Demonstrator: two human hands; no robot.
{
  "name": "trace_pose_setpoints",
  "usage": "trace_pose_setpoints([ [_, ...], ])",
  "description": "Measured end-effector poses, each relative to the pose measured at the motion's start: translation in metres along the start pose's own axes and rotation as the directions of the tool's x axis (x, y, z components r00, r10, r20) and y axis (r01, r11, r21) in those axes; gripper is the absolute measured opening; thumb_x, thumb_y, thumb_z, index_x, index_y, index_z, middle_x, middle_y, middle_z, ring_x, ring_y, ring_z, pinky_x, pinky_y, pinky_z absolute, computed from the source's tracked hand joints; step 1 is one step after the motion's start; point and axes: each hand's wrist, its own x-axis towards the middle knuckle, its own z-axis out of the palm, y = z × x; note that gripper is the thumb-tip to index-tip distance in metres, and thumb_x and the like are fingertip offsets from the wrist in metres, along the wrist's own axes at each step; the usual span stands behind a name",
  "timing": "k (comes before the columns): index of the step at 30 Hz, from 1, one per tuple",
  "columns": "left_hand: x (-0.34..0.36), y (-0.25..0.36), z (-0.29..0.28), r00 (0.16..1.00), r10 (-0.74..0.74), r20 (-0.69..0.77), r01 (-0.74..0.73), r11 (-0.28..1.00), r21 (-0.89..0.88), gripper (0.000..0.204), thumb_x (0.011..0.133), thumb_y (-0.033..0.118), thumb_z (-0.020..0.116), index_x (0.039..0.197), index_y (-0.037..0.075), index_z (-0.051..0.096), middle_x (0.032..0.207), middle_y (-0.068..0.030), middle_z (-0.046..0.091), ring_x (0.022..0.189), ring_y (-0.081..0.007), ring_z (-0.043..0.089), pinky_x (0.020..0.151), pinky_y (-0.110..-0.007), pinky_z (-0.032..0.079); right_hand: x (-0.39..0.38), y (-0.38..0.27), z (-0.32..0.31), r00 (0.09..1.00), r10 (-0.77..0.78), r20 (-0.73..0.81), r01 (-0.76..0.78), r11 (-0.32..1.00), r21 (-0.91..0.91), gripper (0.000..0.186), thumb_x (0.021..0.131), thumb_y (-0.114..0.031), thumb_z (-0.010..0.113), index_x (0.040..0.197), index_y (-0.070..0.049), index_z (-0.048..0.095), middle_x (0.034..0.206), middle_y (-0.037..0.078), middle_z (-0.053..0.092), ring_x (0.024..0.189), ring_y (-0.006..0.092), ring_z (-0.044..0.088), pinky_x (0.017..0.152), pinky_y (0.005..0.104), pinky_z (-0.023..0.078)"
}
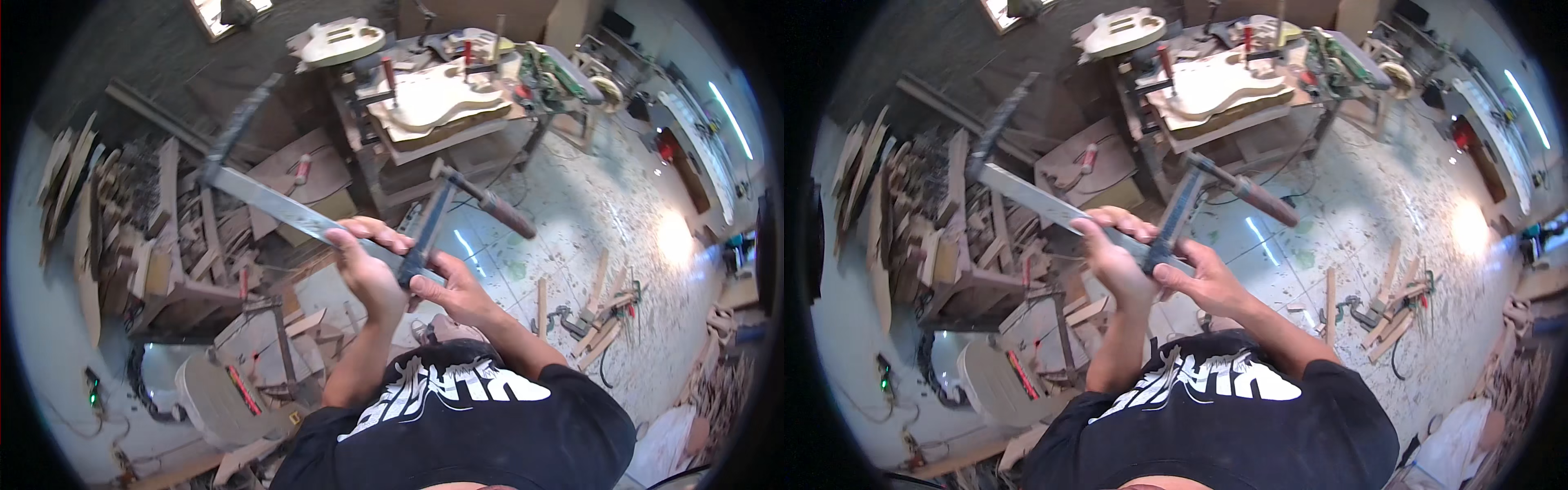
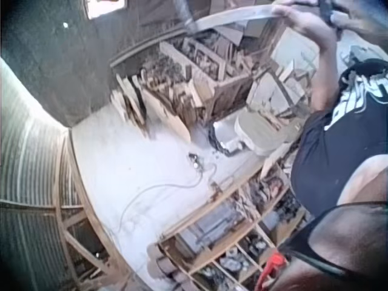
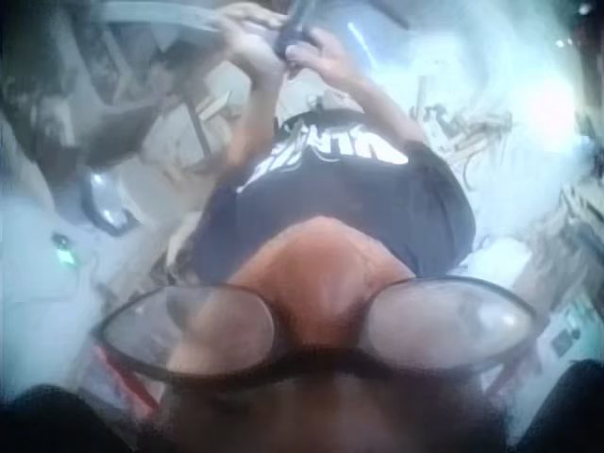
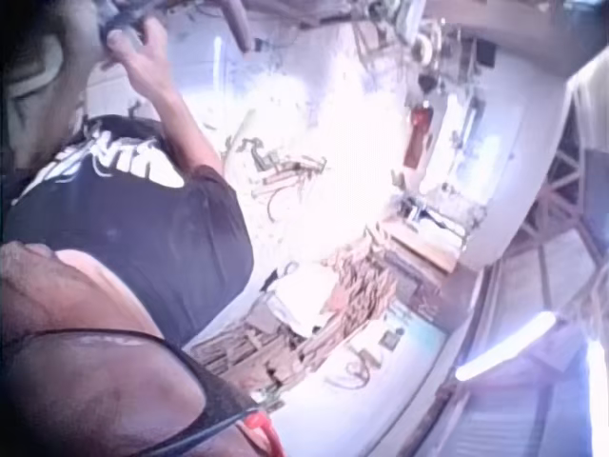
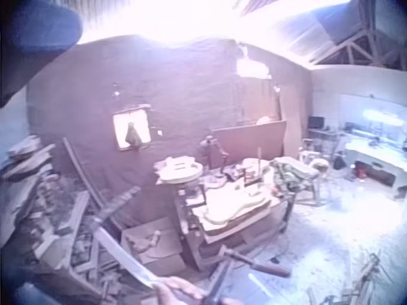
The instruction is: The person uses a chisel and a mallet to carve and refine the contours of a wooden electric guitar body that is secured to a workbench with clamps. They walk over to a shelf to retrieve a larger clamp, then continue carving and shaping the wood by hand.
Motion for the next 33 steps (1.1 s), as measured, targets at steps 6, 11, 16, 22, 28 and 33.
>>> trace_pose_setpoints([
  [6,-0.039,-0.087,0.026,0.949,-0.245,0.197,0.201,0.955,0.218,0.048,0.109,0.047,0.031,0.103,0.004,0.051,0.09,-0.0133,0.064,0.082,-0.0217,0.064,0.084,-0.039,0.055,-0.085,-0.012,-0.06,0.908,0.141,-0.394,-0.098,0.987,0.126,0.042,0.099,-0.018,0.066,0.131,0.004,0.053,0.098,0.009,0.065,0.077,0.0158,0.067,0.062,0.0284,0.057],
  [11,0.016,-0.128,0.024,0.891,-0.426,0.155,0.434,0.901,-0.018,0.055,0.108,0.052,0.032,0.125,0.003,0.051,0.113,-0.0143,0.064,0.108,-0.0271,0.062,0.094,-0.042,0.052,-0.112,-0.036,-0.133,0.846,-0.009,-0.533,-0.042,0.996,-0.084,0.036,0.096,-0.007,0.066,0.129,0.005,0.06,0.085,0.007,0.066,0.067,0.0128,0.065,0.057,0.026,0.055],
  [16,0.039,-0.21,-0.016,0.828,-0.525,-0.197,0.524,0.849,-0.061,0.062,0.104,0.06,0.034,0.129,0.003,0.045,0.112,-0.0145,0.059,0.1,-0.029,0.062,0.093,-0.047,0.054,-0.13,-0.069,-0.204,0.81,0.122,-0.574,-0.222,0.969,-0.106,0.033,0.093,-0.009,0.069,0.122,0.005,0.066,0.081,0.004,0.065,0.06,0.0091,0.061,0.053,0.025,0.051],
  [22,-0.013,-0.338,-0.103,0.454,-0.807,-0.378,0.836,0.532,-0.133,0.048,0.099,0.055,0.055,0.114,0.009,0.055,0.096,-0.0084,0.055,0.087,-0.0256,0.061,0.084,-0.044,0.056,-0.129,-0.084,-0.251,0.75,0.221,-0.623,-0.552,0.728,-0.407,0.03,0.081,-0.009,0.073,0.11,-0.001,0.072,0.078,0.003,0.069,0.063,0.0055,0.061,0.058,0.0235,0.049],
  [28,-0.033,-0.417,-0.111,0.387,-0.793,-0.471,0.914,0.261,0.312,0.037,0.099,0.047,0.06,0.1,0.01,0.061,0.079,-0.0029,0.058,0.064,-0.0174,0.056,0.063,-0.035,0.05,-0.098,-0.054,-0.288,0.771,0.028,-0.636,-0.42,0.774,-0.475,0.043,0.08,-0.011,0.072,0.12,0.005,0.065,0.095,0.015,0.072,0.082,0.0146,0.064,0.074,0.0306,0.05],
  [33,-0.021,-0.476,-0.131,0.397,-0.837,-0.376,0.878,0.227,0.422,0.036,0.101,0.043,0.057,0.105,0.008,0.061,0.082,-0.0034,0.06,0.068,-0.0156,0.059,0.064,-0.032,0.053,-0.035,-0.027,-0.314,0.755,-0.08,-0.65,-0.313,0.827,-0.466,0.051,0.084,-0.007,0.069,0.131,0.009,0.058,0.092,0.003,0.064,0.08,0.0085,0.052,0.073,0.0242,0.045],
])
